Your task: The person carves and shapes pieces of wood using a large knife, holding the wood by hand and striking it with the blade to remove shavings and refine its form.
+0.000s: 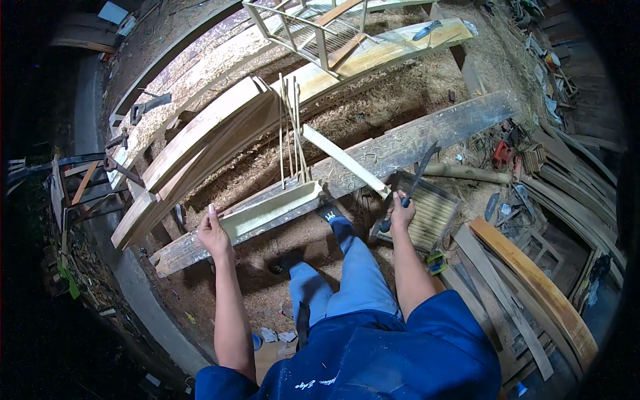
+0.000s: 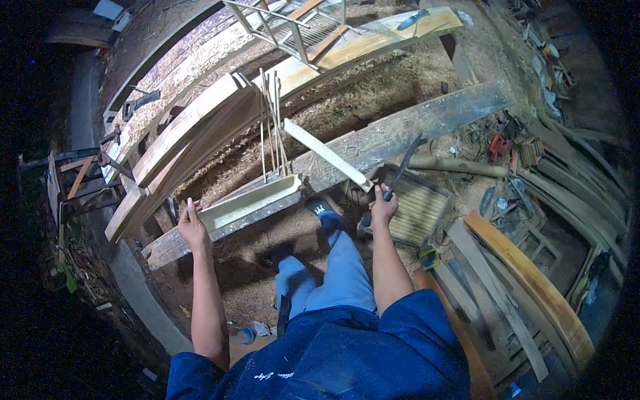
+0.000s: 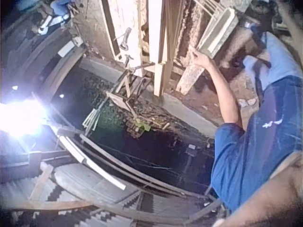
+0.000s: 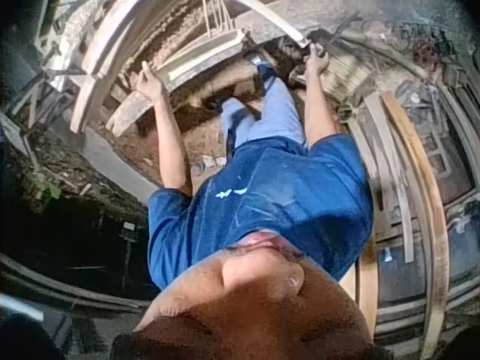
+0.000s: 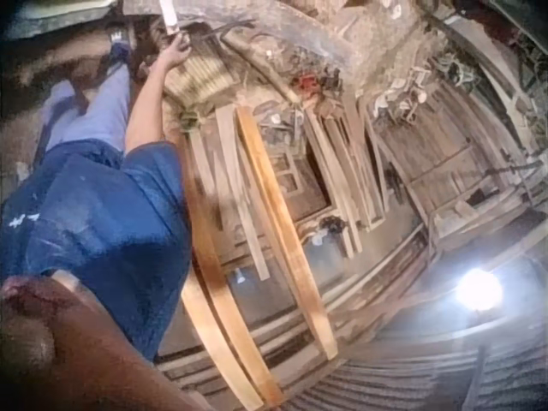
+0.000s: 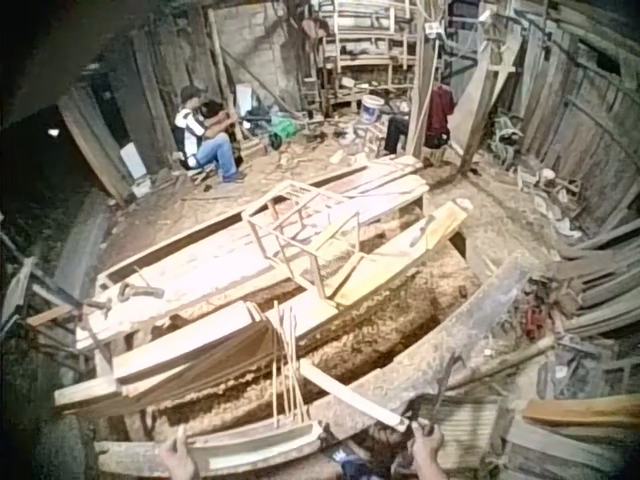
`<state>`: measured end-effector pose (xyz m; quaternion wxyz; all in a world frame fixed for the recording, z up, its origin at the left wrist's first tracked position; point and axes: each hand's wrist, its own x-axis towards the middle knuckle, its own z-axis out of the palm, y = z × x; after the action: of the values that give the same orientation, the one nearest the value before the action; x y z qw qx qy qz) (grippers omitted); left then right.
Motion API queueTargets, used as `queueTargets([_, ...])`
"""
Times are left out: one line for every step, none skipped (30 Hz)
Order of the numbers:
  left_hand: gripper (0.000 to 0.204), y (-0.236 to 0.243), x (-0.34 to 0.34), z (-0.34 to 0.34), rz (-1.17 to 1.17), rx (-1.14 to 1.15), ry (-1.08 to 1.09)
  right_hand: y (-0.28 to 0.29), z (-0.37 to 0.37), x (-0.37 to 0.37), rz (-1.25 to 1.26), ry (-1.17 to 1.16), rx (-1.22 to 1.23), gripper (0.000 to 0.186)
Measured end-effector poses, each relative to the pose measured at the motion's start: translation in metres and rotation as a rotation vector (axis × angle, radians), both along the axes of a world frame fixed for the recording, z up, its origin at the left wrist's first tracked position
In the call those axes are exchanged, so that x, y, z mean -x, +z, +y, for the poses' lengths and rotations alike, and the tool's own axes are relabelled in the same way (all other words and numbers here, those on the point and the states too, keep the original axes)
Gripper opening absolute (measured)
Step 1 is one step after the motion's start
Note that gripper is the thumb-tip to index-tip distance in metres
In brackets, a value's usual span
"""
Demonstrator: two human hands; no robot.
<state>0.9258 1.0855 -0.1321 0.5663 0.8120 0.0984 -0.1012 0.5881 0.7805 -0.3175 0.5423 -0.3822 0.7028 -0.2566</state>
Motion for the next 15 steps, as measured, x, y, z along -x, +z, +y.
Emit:
queueTargets([0.034,0.007,0.001,-0.004,-0.071,-0.022,-0.028,0.001,0.002,0.001,0.033,-0.002,0.039,0.025])
queueTargets([0.031,0.014,0.001,0.001,-0.147,-0.053,-0.044,0.014,0.005,-0.003,0.076,0.018,0.027,0.026])
queueTargets([0.031,0.021,0.002,0.007,-0.158,-0.062,-0.024,0.028,0.009,-0.006,0.087,0.029,0.024,0.025])
queueTargets([0.031,0.029,0.001,0.010,-0.191,-0.102,-0.093,0.033,0.010,-0.001,0.094,0.040,0.070,0.025])
queueTargets([0.031,0.039,0.001,0.013,-0.224,-0.148,-0.157,0.038,0.012,0.000,0.098,0.057,0.112,0.024])
queueTargets([0.029,0.045,0.002,0.014,-0.268,-0.100,-0.155,0.043,0.016,0.003,0.086,0.062,0.115,0.023])
queueTargets([0.029,0.053,0.003,0.016,-0.282,-0.107,-0.130,0.055,0.020,0.002,0.072,0.073,0.117,0.022])
queueTargets([0.027,0.061,0.004,0.019,-0.368,-0.302,-0.182,0.064,0.023,0.000,0.066,0.102,0.129,0.022])
queueTargets([0.025,0.068,0.005,0.019,-0.445,-0.501,-0.232,0.074,0.027,0.001,0.083,0.168,0.131,0.020])
queueTargets([0.022,0.074,0.010,0.011,-0.523,-0.438,-0.181,0.088,0.031,-0.004,0.065,0.204,0.118,0.019])
queueTargets([0.022,0.075,0.011,0.014,-0.531,-0.448,-0.148,0.097,0.035,-0.008,0.046,0.243,0.106,0.019])
queueTargets([0.020,0.071,0.011,0.021,-0.514,-0.477,-0.195,0.105,0.040,-0.012,0.043,0.320,0.137,0.018])
queueTargets([0.019,0.069,0.011,0.026,-0.496,-0.504,-0.241,0.115,0.045,-0.018,0.028,0.349,0.142,0.018])
queueTargets([0.019,0.070,0.011,0.025,-0.499,-0.508,-0.209,0.127,0.049,-0.024,0.020,0.448,0.150,0.019])
queueTargets([0.020,0.071,0.011,0.023,-0.460,-0.511,-0.327,0.137,0.054,-0.031,0.012,0.548,0.159,0.019])
